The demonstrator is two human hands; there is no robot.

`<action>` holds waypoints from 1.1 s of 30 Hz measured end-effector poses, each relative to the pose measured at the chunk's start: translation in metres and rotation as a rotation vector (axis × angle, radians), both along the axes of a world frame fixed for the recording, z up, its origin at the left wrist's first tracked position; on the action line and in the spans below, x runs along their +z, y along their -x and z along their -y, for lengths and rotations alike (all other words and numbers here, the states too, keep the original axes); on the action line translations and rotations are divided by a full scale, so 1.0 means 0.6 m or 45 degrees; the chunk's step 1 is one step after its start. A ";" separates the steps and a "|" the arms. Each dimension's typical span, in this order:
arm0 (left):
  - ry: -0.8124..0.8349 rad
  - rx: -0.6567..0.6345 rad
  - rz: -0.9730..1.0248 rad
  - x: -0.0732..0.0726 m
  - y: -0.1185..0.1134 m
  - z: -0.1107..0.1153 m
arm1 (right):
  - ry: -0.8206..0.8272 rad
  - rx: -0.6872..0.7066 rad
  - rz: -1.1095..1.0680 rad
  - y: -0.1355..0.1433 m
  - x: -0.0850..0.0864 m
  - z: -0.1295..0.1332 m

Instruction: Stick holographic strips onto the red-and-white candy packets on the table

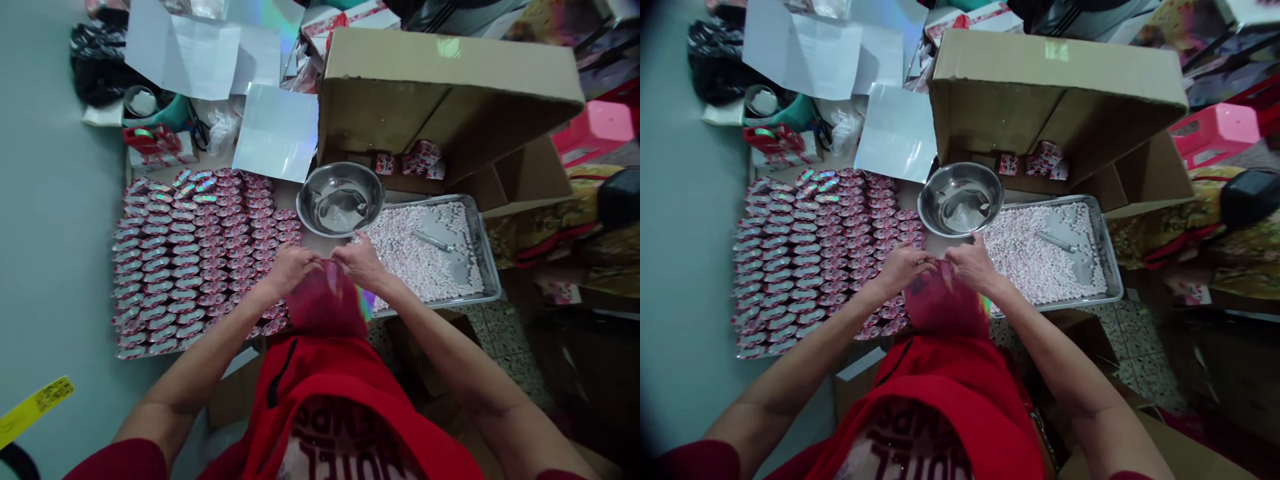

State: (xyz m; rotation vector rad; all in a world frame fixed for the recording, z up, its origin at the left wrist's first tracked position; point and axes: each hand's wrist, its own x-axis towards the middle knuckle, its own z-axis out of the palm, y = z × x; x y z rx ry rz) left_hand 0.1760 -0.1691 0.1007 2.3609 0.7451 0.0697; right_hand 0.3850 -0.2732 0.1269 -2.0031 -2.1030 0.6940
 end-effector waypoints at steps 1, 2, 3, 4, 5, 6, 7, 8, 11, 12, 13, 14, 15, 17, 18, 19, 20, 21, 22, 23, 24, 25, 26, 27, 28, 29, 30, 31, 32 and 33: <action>-0.059 -0.012 -0.021 -0.004 0.004 0.000 | 0.030 -0.039 -0.013 -0.002 -0.004 -0.002; -0.099 -0.024 -0.049 -0.009 0.009 -0.001 | 0.053 -0.064 -0.019 -0.003 -0.008 -0.004; -0.109 -0.033 -0.084 -0.014 0.012 -0.001 | 0.061 -0.068 -0.016 -0.002 -0.011 -0.006; -0.089 -0.037 -0.120 -0.021 0.014 -0.003 | 0.054 -0.045 -0.007 0.001 -0.014 -0.008; -0.048 -0.031 -0.150 -0.027 0.015 -0.006 | 0.032 -0.003 0.005 0.007 -0.016 -0.010; 0.009 -0.020 -0.172 -0.033 0.015 -0.010 | 0.000 0.047 0.018 0.015 -0.018 -0.013; 0.079 -0.007 -0.181 -0.038 0.015 -0.015 | -0.035 0.094 0.026 0.024 -0.021 -0.015; 0.156 -0.004 -0.180 -0.042 0.015 -0.021 | -0.060 0.131 0.030 0.032 -0.025 -0.018; 0.320 -0.002 -0.130 -0.045 0.025 -0.035 | -0.036 0.135 0.032 0.046 -0.045 -0.030; 0.343 0.031 -0.089 -0.046 0.031 -0.036 | 0.006 0.099 0.027 0.046 -0.053 -0.034; 0.361 0.091 -0.036 -0.047 0.039 -0.035 | 0.057 0.058 0.018 0.044 -0.061 -0.037; 0.379 0.171 0.023 -0.048 0.047 -0.032 | 0.110 0.021 0.007 0.041 -0.068 -0.041; 0.402 0.264 0.088 -0.050 0.056 -0.028 | 0.155 -0.004 -0.006 0.037 -0.074 -0.044; 0.476 0.435 0.222 -0.057 0.069 -0.017 | 0.209 -0.002 -0.031 0.032 -0.082 -0.050; 0.509 0.505 0.283 -0.060 0.074 -0.012 | 0.216 0.016 -0.042 0.032 -0.083 -0.052; 0.537 0.564 0.339 -0.063 0.078 -0.007 | 0.216 0.036 -0.050 0.032 -0.084 -0.054; 0.565 0.607 0.389 -0.065 0.081 -0.004 | 0.216 0.050 -0.053 0.033 -0.082 -0.055; 0.590 0.640 0.431 -0.067 0.083 -0.001 | 0.218 0.058 -0.051 0.035 -0.080 -0.056; 0.611 0.667 0.464 -0.067 0.085 0.002 | 0.223 0.062 -0.049 0.037 -0.078 -0.057; 0.626 0.696 0.492 -0.067 0.087 0.004 | 0.234 0.061 -0.044 0.039 -0.074 -0.057; 0.640 0.727 0.516 -0.066 0.089 0.007 | 0.249 0.056 -0.040 0.040 -0.071 -0.057; 0.656 0.761 0.539 -0.066 0.091 0.010 | 0.265 0.050 -0.039 0.041 -0.068 -0.056; 0.677 0.796 0.561 -0.065 0.093 0.013 | 0.279 0.046 -0.046 0.042 -0.066 -0.055; 0.706 0.827 0.578 -0.065 0.095 0.016 | 0.290 0.047 -0.059 0.042 -0.065 -0.054; 0.734 0.852 0.584 -0.064 0.096 0.018 | 0.300 0.053 -0.077 0.042 -0.064 -0.053; 0.754 0.871 0.577 -0.064 0.098 0.019 | 0.308 0.062 -0.093 0.042 -0.065 -0.051; 0.763 0.877 0.552 -0.064 0.099 0.019 | 0.316 0.072 -0.104 0.041 -0.066 -0.050; 0.764 0.867 0.511 -0.063 0.100 0.018 | 0.324 0.077 -0.102 0.042 -0.067 -0.048; 0.759 0.845 0.459 -0.062 0.099 0.015 | 0.329 0.078 -0.087 0.042 -0.068 -0.047; 0.753 0.817 0.404 -0.061 0.099 0.012 | 0.325 0.077 -0.060 0.044 -0.069 -0.046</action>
